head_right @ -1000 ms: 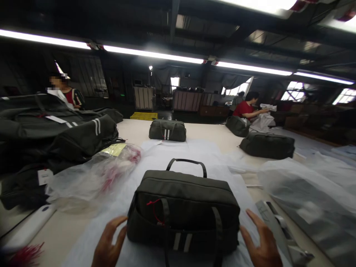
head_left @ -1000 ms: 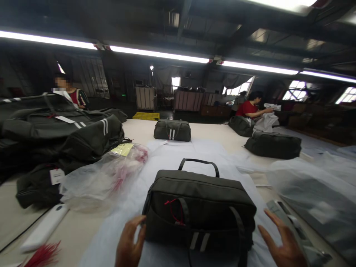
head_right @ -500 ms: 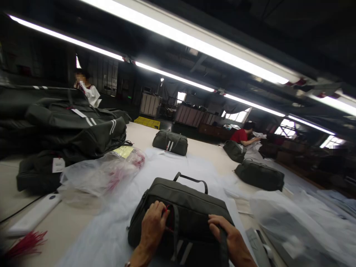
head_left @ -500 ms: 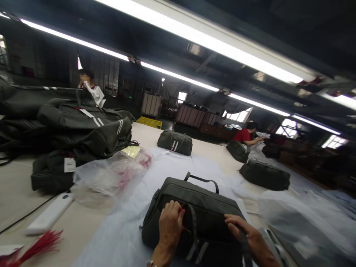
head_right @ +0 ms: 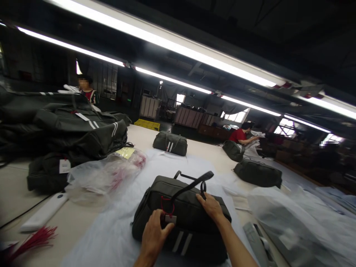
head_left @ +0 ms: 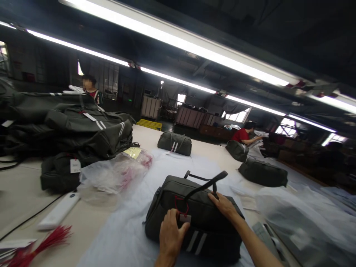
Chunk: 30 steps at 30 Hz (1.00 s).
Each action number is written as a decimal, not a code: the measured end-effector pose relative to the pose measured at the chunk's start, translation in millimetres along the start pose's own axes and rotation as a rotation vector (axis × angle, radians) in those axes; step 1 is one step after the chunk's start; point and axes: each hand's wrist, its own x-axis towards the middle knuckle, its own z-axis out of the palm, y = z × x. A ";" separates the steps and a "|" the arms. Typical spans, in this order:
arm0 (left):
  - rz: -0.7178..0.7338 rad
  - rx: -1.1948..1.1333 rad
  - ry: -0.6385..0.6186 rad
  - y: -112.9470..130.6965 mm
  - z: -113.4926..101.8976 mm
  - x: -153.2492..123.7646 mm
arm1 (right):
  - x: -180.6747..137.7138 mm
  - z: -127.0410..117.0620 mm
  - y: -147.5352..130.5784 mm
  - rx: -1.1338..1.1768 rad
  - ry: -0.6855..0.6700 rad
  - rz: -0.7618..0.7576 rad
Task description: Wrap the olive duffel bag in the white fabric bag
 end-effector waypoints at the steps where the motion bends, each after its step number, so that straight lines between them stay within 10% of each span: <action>1: 0.019 0.044 0.038 3.7 3.7 -2.2 | -1.9 2.2 1.7 -0.026 -0.002 -0.002; 6: 0.060 -0.193 0.082 12.2 5.9 1.0 | -7.3 1.9 4.8 -0.107 0.015 -0.017; 13: -0.004 -0.530 -0.179 12.7 -46.5 24.3 | -11.3 9.6 4.5 -0.106 0.092 -0.038; 18: -0.103 -0.492 -0.407 -35.0 -92.4 13.8 | -12.9 16.0 8.7 -0.088 0.141 -0.065; 22: -0.040 -0.167 -0.145 -66.1 -115.9 2.7 | -10.6 23.9 13.3 -0.084 0.203 -0.098; 24: 0.108 -0.005 -0.051 -50.8 -105.1 3.4 | -9.7 27.8 14.5 -0.068 0.228 -0.116; 28: 0.514 -0.084 -0.439 25.0 -24.9 24.7 | -10.0 35.2 17.1 -0.015 0.278 -0.117; 30: 0.564 -0.021 -0.438 62.5 24.0 50.8 | -9.7 40.3 22.0 0.012 0.299 -0.124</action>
